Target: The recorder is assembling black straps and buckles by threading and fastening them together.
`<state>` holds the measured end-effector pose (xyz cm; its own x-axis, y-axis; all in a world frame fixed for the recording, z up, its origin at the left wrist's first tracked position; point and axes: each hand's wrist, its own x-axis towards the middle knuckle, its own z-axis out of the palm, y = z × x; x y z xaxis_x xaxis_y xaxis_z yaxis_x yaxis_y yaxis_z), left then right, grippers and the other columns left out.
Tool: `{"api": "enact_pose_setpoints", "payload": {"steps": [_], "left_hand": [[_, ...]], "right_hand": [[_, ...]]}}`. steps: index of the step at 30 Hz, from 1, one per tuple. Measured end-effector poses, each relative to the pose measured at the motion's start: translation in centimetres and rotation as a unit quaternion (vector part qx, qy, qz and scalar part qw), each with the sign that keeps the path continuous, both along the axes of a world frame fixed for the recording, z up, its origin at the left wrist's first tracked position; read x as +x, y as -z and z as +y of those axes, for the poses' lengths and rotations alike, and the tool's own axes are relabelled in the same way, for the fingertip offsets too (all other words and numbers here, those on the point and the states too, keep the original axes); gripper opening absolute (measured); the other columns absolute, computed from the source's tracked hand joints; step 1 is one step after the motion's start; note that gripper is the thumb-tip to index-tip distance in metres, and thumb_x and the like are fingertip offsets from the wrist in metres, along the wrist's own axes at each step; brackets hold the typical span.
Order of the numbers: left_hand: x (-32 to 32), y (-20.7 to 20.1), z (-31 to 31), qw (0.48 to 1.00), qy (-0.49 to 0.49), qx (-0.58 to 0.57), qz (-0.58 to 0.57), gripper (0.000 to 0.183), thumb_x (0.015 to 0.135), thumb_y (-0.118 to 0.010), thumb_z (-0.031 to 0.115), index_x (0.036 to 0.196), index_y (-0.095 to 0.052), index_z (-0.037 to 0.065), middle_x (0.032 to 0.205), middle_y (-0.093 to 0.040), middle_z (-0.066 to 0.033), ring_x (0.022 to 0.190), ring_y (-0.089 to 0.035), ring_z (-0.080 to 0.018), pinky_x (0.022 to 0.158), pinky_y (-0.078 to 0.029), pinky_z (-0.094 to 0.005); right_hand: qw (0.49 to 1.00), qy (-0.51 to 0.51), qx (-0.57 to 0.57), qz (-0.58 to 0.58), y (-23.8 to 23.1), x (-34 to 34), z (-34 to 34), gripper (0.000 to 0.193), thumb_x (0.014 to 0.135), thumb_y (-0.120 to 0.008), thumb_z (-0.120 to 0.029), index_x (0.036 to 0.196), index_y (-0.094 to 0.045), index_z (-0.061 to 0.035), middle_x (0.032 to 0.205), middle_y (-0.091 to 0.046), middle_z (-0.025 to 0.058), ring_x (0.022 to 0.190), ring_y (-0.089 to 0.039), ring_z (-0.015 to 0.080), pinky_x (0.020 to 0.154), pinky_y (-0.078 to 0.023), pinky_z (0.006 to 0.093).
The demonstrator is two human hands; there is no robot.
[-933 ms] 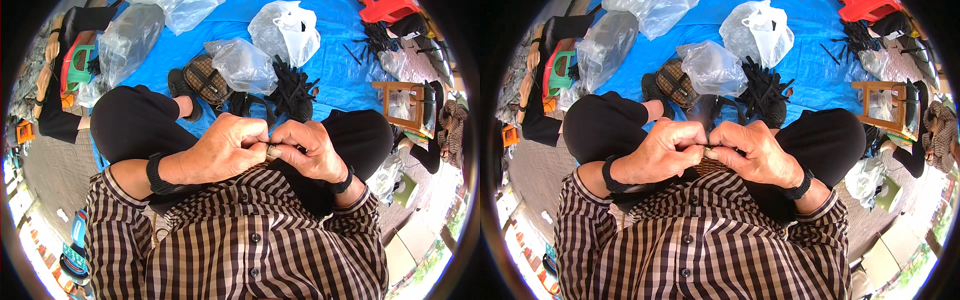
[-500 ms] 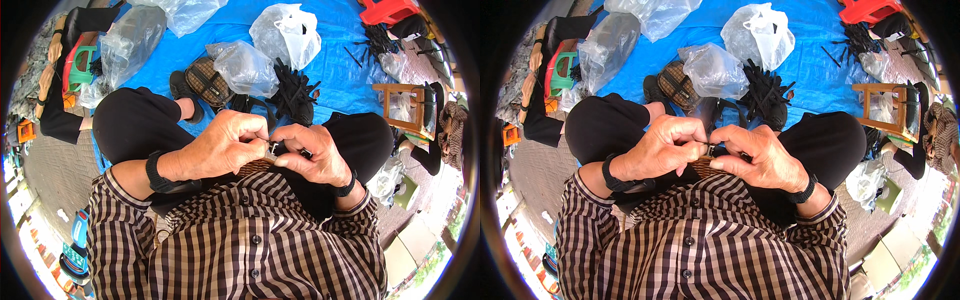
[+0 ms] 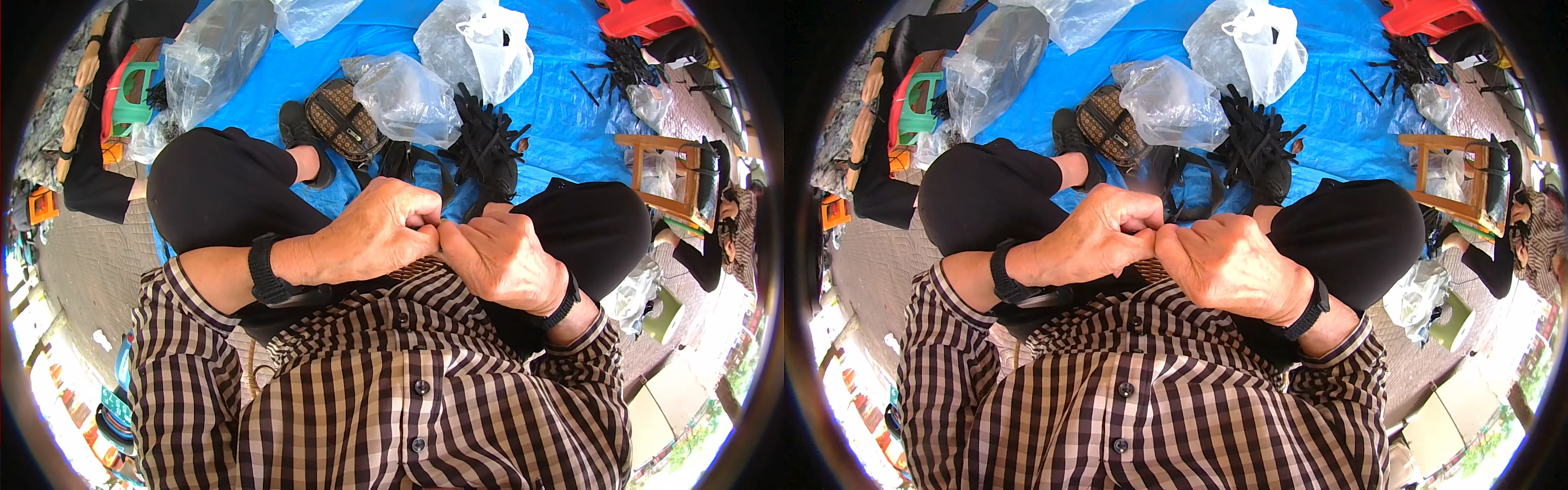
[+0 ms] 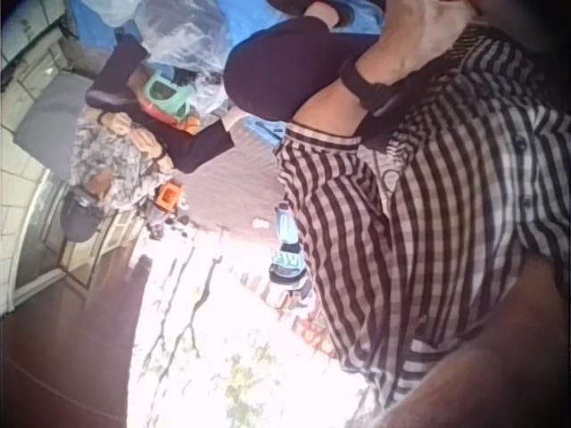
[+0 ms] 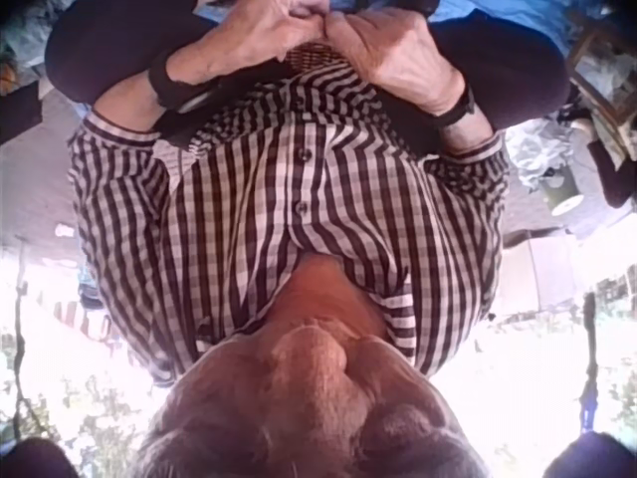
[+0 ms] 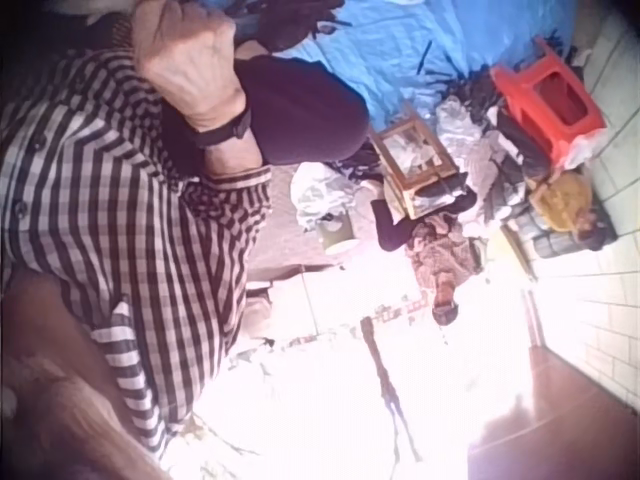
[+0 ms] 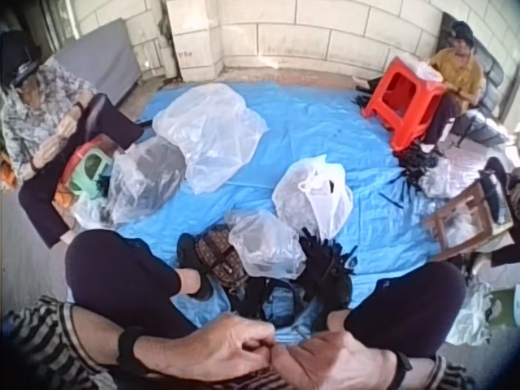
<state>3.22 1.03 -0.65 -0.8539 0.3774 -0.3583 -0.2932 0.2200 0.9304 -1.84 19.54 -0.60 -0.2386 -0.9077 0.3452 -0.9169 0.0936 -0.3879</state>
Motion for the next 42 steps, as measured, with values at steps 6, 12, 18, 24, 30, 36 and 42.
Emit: {"api": "enact_pose_setpoints", "payload": {"steps": [6, 12, 18, 24, 30, 36, 42], "left_hand": [[-0.6, -1.3, -0.3, 0.987, -0.045, 0.126, -0.093, 0.009, 0.082, -0.053, 0.002, 0.074, -0.054, -0.001, 0.055, -0.054, -0.0010, 0.043, -0.049, -0.0057, 0.039, -0.037, -0.0192], [-0.6, -1.0, -0.3, 0.986, -0.054, 0.138, -0.081, 0.009, 0.082, -0.053, 0.003, 0.074, -0.055, -0.001, 0.056, -0.053, -0.0012, 0.045, -0.051, -0.0057, 0.039, -0.039, -0.0194], [-0.3, -1.3, -0.5, 0.988, -0.015, 0.122, -0.089, 0.010, 0.083, -0.053, 0.004, 0.075, -0.055, -0.001, 0.056, -0.052, -0.0006, 0.044, -0.048, -0.0051, 0.039, -0.038, -0.0189], [-0.5, -1.7, -1.2, 0.960, 0.004, 0.219, -0.175, 0.014, 0.085, -0.056, 0.009, 0.078, -0.056, -0.003, 0.053, -0.046, 0.0010, 0.038, -0.041, -0.0035, 0.038, -0.041, -0.0205], [-0.3, -1.6, -1.2, 0.927, 0.006, 0.290, -0.240, 0.017, 0.087, -0.057, 0.012, 0.081, -0.056, -0.004, 0.054, -0.044, 0.0017, 0.039, -0.040, -0.0026, 0.038, -0.044, -0.0212], [-0.2, -2.2, -1.0, 0.956, 0.026, 0.231, -0.178, 0.017, 0.088, -0.056, 0.013, 0.084, -0.056, -0.004, 0.056, -0.049, 0.0003, 0.040, -0.044, -0.0031, 0.038, -0.043, -0.0204], [-0.3, -2.6, -1.0, 0.975, 0.069, 0.160, -0.141, 0.011, 0.087, -0.055, 0.009, 0.086, -0.057, -0.002, 0.056, -0.051, 0.0002, 0.044, -0.049, -0.0039, 0.039, -0.039, -0.0185]], "right_hand": [[0.972, 0.082, -0.051, -0.216, -0.3, -1.0, 0.6, 0.031, 0.067, -0.074, -0.013, 0.088, -0.055, -0.0021, 0.052, -0.052, 0.0081, 0.046, -0.055, 0.0241, 0.042, -0.042, 0.0318], [0.976, 0.103, -0.058, -0.182, -0.5, -0.6, 0.3, 0.030, 0.068, -0.074, -0.012, 0.089, -0.055, -0.0011, 0.055, -0.052, 0.0079, 0.047, -0.055, 0.0231, 0.042, -0.042, 0.0306], [0.985, 0.027, -0.050, -0.161, -0.5, -0.8, 0.5, 0.027, 0.067, -0.073, -0.009, 0.086, -0.056, -0.0006, 0.056, -0.053, 0.0059, 0.048, -0.056, 0.0213, 0.042, -0.043, 0.0297], [0.977, 0.000, -0.076, -0.202, -0.7, -1.5, 1.2, 0.035, 0.063, -0.077, -0.012, 0.091, -0.057, -0.0026, 0.061, -0.057, 0.0056, 0.048, -0.056, 0.0209, 0.042, -0.042, 0.0292], [0.983, 0.022, -0.068, -0.171, -1.0, -1.1, 1.9, 0.041, 0.061, -0.079, -0.015, 0.094, -0.057, -0.0042, 0.057, -0.054, 0.0015, 0.047, -0.054, 0.0172, 0.040, -0.038, 0.0268], [0.975, 0.014, -0.090, -0.201, -1.1, -0.9, 1.8, 0.040, 0.061, -0.079, -0.013, 0.093, -0.057, -0.0014, 0.056, -0.053, 0.0035, 0.046, -0.054, 0.0182, 0.041, -0.040, 0.0281], [0.978, 0.011, -0.086, -0.190, -1.7, -0.5, 1.3, 0.036, 0.061, -0.077, -0.011, 0.088, -0.057, 0.0003, 0.058, -0.054, 0.0049, 0.048, -0.055, 0.0184, 0.041, -0.042, 0.0288]]}}
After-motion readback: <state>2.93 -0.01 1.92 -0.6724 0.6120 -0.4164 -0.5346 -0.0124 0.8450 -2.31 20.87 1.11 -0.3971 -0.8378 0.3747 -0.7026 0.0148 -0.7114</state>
